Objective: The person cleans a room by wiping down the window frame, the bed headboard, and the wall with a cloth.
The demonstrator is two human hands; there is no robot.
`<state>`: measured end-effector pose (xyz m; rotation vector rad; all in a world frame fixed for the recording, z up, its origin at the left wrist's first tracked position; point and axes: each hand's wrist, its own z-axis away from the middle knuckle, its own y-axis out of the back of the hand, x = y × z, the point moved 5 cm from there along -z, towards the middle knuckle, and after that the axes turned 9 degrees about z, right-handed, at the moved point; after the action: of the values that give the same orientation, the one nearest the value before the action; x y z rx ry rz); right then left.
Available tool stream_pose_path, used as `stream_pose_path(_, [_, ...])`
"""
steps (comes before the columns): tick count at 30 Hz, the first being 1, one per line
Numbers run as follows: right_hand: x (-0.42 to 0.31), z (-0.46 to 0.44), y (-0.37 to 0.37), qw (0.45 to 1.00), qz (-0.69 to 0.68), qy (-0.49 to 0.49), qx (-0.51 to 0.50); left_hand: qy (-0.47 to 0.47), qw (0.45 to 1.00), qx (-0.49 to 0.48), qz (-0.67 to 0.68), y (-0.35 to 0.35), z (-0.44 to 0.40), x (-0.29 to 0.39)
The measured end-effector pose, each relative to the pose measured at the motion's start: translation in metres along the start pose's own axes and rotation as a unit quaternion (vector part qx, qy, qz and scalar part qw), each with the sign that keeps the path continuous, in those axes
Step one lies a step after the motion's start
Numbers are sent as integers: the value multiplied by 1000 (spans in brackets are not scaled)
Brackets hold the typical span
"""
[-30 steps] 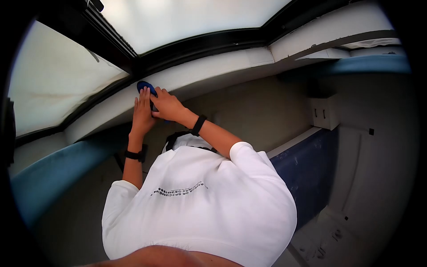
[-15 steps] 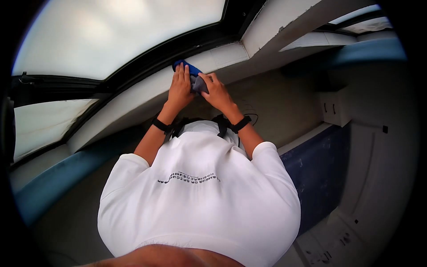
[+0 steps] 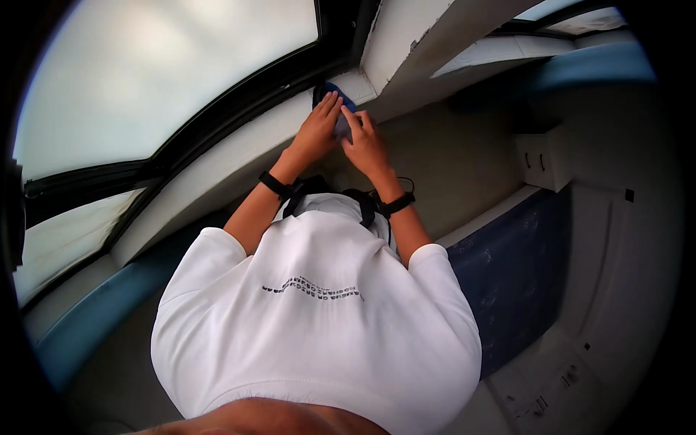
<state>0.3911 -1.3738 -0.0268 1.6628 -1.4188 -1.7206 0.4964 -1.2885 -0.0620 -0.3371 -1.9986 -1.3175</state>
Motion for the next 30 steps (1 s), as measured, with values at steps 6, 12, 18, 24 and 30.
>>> stream_pose_path(6, [-41,-2,-26,993,-26,80,-85,54,983,-90,151,58,59,-7])
stream_pose_path(12, [-53,1,-43,981,-22,129,-140,82,991,-39,96,60,79,-11])
stream_pose_path(18, [-5,7,-19,983,67,103,-139,72,995,33,-62,8,29,9])
stream_pose_path(24, [41,9,31,963,191,137,-133,81,986,80,-122,-49,-13,46])
stream_pose_path(30, [126,20,133,964,166,176,-112,47,994,-3,-103,-131,-65,98])
